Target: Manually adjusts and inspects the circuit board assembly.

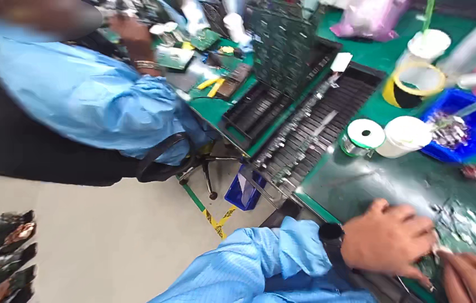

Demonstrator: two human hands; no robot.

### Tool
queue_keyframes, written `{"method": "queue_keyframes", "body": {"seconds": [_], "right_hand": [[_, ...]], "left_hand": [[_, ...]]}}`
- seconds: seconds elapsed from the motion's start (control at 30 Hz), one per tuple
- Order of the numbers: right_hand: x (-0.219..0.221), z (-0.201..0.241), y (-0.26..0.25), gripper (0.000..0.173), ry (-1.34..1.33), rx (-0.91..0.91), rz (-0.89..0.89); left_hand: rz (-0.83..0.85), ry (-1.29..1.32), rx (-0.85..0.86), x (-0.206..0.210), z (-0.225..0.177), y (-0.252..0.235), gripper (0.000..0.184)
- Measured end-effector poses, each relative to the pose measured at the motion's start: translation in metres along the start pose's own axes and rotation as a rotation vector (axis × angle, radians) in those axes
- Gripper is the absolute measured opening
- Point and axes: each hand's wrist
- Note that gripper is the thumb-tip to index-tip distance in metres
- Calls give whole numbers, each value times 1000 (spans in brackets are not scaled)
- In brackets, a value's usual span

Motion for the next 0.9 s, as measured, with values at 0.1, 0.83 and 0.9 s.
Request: {"method": "queue_keyframes", "body": {"seconds": [0.1, 0.83, 0.9], "right_hand": [[-29, 10, 15, 26, -160, 163, -122], [-48, -6, 68, 14, -285, 387, -325], [-43, -1, 58, 15, -270, 338, -318]], "left_hand": [[46, 23, 27, -2, -7, 0, 71], [146, 82, 12, -11, -2, -7, 59], [158, 69, 13, -12, -4, -8, 61]]}}
Point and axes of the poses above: each hand's wrist, its own y-axis away from the middle knuckle, its own x-axis out of the palm, z = x × y, and after that the axes turned 1 degree about -x, right-handed
